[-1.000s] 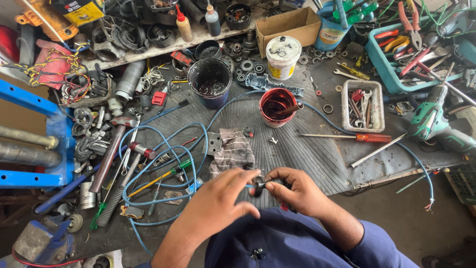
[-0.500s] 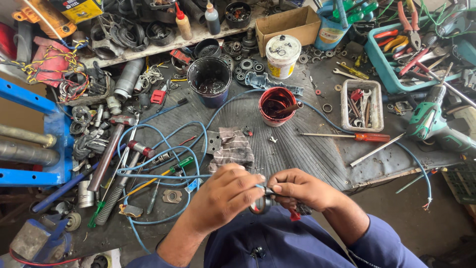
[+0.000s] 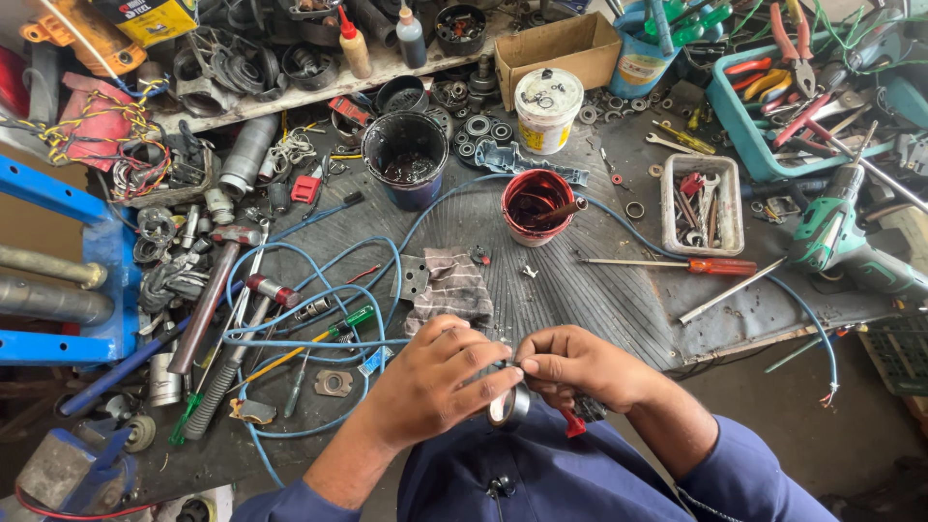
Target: The person cleans a small electrical component with a cloth, then handles a blue cable and wraps its end with black electrical tape. The person continues to wrap the cable and then connects the taped end to a component held in a bench vise.
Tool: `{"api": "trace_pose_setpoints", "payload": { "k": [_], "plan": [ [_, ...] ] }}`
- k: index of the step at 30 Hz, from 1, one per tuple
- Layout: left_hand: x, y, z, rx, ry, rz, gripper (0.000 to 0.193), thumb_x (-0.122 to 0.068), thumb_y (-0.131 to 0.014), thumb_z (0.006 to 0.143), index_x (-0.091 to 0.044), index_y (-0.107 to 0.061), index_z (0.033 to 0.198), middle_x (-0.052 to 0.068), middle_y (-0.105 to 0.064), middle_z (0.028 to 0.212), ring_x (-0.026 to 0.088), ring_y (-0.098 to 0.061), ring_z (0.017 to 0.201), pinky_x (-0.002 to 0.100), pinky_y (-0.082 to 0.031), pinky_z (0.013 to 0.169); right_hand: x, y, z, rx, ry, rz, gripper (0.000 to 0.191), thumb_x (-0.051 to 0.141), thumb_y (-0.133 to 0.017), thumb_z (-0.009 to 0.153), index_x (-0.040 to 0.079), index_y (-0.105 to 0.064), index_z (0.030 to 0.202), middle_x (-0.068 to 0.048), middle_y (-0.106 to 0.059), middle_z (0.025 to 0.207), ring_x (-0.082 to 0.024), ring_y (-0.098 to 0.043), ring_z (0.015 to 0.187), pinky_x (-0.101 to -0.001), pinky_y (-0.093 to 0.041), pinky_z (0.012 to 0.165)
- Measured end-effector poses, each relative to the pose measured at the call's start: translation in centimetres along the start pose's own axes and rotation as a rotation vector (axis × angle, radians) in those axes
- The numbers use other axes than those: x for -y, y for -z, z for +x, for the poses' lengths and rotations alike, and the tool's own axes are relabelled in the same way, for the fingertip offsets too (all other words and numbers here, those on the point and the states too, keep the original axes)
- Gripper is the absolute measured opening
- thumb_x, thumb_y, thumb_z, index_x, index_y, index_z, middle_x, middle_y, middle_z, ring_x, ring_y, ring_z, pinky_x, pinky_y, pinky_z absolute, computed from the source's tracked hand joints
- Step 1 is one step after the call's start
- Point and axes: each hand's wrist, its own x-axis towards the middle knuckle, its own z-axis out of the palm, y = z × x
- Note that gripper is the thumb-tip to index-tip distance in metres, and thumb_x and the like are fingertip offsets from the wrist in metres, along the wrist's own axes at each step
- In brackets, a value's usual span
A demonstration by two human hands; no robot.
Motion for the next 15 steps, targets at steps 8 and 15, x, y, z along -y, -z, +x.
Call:
{"api": "trace_pose_setpoints", "payload": {
  "k": [8,15],
  "plan": [
    [-1.4,0.2,0.9,-0.003,0.199,-0.128,0.049,-0.034,-0.085,0.076,-0.008,-0.064,0.112,0.004,-0.067,0.109,0.023,-0.067,0.102,0.043,-0.049,0.097,0.8,-1.1,-0.5,-0.114,0.081,-0.303,0.021,0.018,-0.071,0.095,0.000,-0.065,0.105,-0.002,-0.060,0.070,-0.006,-0.052,0.056,-0.0244,-0.042,0.050],
    [-3.0,-0.8,2.0,0.025,0.858,-0.279,0.055,-0.048,-0.082,0.078,-0.008,-0.065,0.111,0.006,-0.066,0.065,0.024,-0.069,0.055,0.037,-0.053,0.052,1.3,-1.9,-0.6,-0.210,0.208,-0.745,0.019,0.016,-0.075,0.091,0.003,-0.067,0.102,0.001,-0.064,0.082,-0.004,-0.054,0.074,-0.0249,-0.046,0.061]
  ]
}}
